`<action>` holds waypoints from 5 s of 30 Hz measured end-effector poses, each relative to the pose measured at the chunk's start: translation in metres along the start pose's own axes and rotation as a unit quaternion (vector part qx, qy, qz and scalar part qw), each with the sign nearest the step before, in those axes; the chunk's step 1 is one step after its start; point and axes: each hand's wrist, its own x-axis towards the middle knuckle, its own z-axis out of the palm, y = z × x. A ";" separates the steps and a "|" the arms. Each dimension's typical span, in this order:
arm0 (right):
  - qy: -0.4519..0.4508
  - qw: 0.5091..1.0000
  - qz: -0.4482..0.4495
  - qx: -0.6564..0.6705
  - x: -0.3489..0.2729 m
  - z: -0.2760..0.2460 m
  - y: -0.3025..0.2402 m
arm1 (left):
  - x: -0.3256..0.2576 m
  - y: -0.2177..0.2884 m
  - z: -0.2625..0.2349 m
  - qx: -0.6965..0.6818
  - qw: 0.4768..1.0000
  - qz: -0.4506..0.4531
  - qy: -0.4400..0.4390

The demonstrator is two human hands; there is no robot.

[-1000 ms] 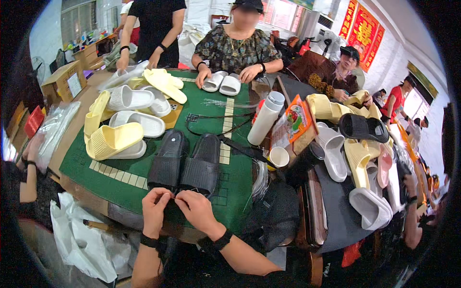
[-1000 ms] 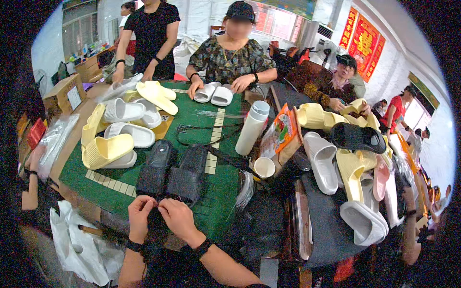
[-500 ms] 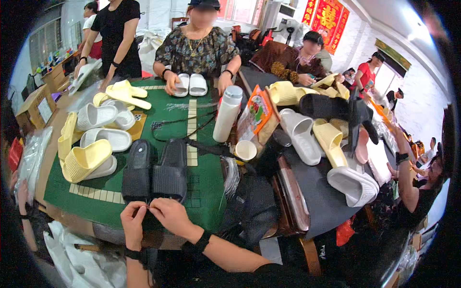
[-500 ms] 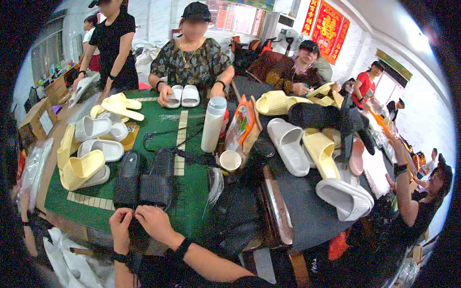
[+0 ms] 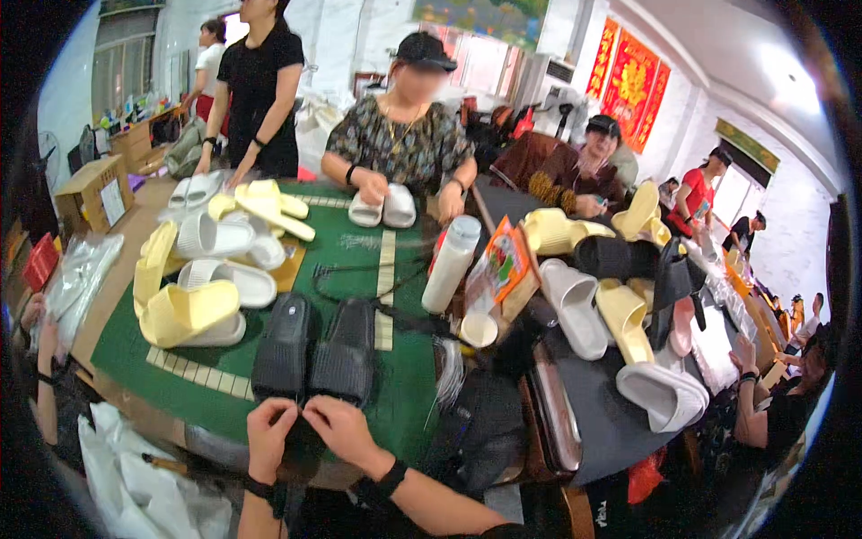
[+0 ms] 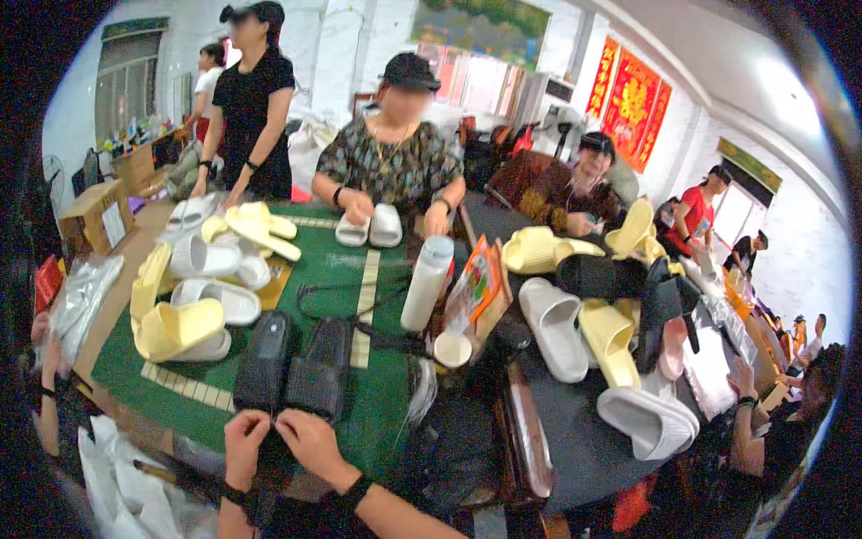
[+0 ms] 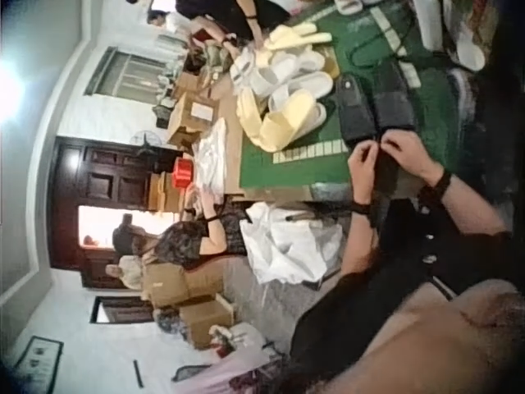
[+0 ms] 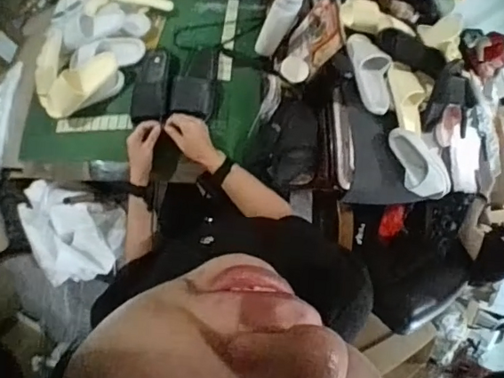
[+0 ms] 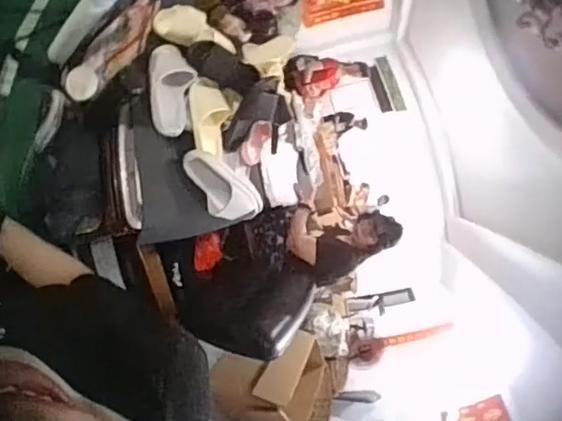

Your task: The person is seen assembling shoe components, specifically attaching straps and cleaning the soles of various colored slippers at a workstation with several other workers.

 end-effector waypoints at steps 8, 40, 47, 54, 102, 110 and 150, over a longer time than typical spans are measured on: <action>0.003 0.999 -0.034 -0.029 0.003 0.003 0.007 | 0.006 0.012 0.002 0.000 1.000 -0.022 -0.022; -0.005 0.995 0.088 0.044 0.000 0.002 -0.009 | 0.002 -0.005 -0.008 0.038 0.993 0.087 -0.074; -0.030 0.998 0.048 0.023 -0.001 0.005 0.001 | 0.000 -0.005 -0.009 0.006 0.998 0.029 -0.063; -0.020 1.000 0.006 0.015 0.000 0.002 0.001 | 0.000 -0.007 -0.005 -0.048 0.997 0.002 -0.059; 0.043 0.997 0.018 0.066 0.001 0.004 -0.006 | 0.001 0.003 -0.006 -0.078 0.997 -0.020 -0.005; 0.030 0.998 0.000 0.051 -0.001 0.001 -0.002 | 0.002 0.003 -0.002 -0.026 0.999 0.013 -0.031; 0.030 0.997 -0.008 0.064 0.001 0.001 -0.006 | 0.001 -0.002 -0.005 -0.072 0.997 -0.023 -0.017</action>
